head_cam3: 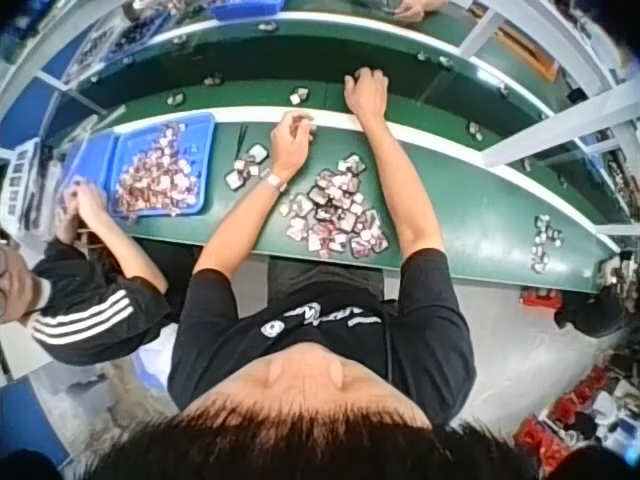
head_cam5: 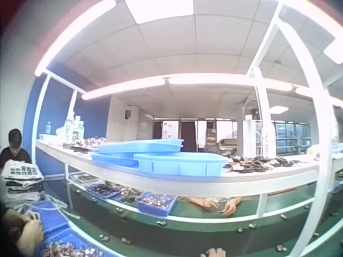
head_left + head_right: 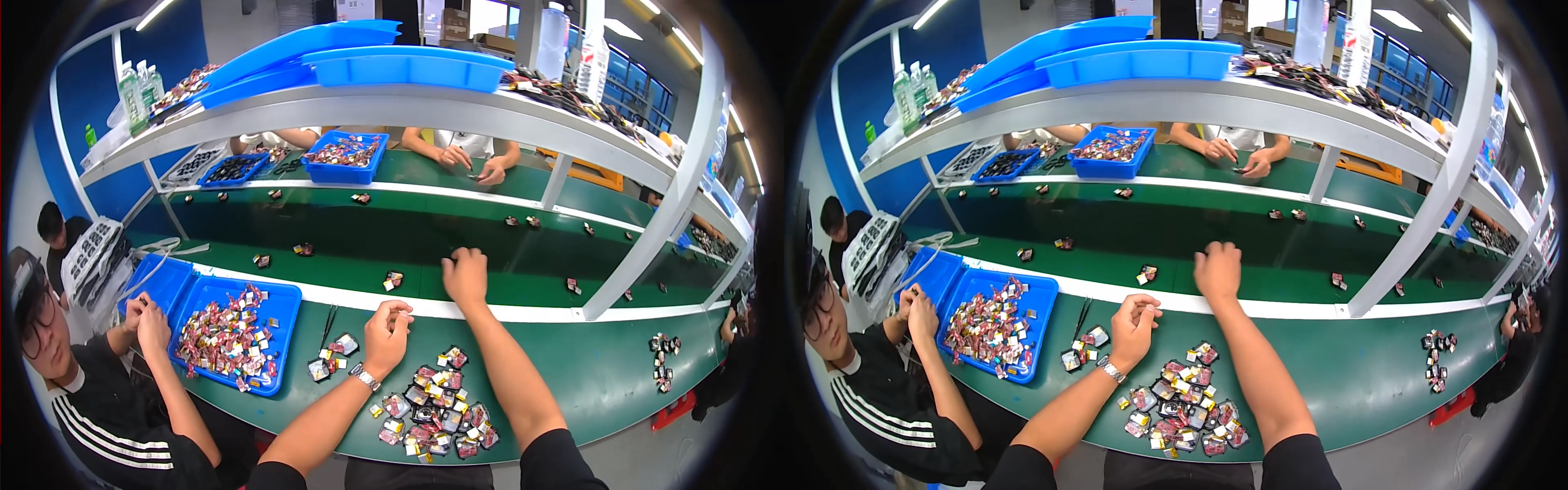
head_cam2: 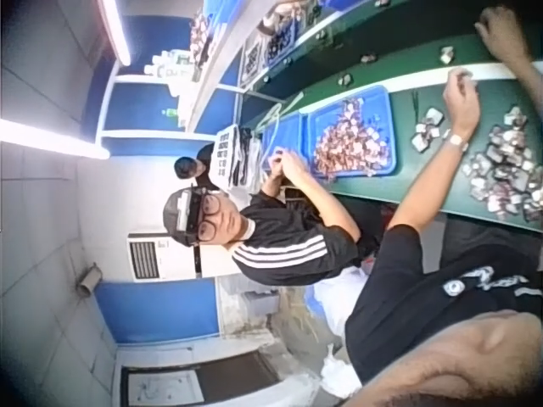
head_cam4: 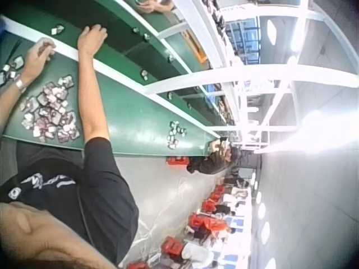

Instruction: Assembling small electronic components on a production line.

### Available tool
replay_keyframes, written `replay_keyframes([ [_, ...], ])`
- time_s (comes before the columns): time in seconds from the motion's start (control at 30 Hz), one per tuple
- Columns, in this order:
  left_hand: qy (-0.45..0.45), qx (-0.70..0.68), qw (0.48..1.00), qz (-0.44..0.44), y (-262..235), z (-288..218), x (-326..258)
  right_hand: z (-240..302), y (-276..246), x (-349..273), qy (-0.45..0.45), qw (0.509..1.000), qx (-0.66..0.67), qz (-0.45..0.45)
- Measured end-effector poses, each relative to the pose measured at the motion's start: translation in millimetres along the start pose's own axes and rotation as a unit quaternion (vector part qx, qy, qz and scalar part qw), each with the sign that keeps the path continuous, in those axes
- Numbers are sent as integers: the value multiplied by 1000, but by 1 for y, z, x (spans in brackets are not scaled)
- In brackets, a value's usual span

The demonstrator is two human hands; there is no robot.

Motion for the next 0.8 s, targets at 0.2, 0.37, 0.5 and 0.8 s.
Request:
replay_keyframes([
  [0.2,59,94,987,-117,-17,3,4,84,71,-26,98,986,-38,132],
  [0.37,43,77,987,-132,-15,6,9,42,64,-23,63,989,55,125],
  [0.5,-90,1,996,-26,-11,26,13,65,-12,-55,-91,934,252,236],
  [0.8,-173,-233,902,320,24,14,-7,73,-87,-113,-214,940,219,149],
])
Point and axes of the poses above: each hand's wrist, its own x-axis towards the middle knuckle, its own y-axis out of the palm, z = x × y, the point moved 5 cm from there along x, towards the middle knuckle, and after that the axes turned 14 degrees about x, right-handed, at the moved point
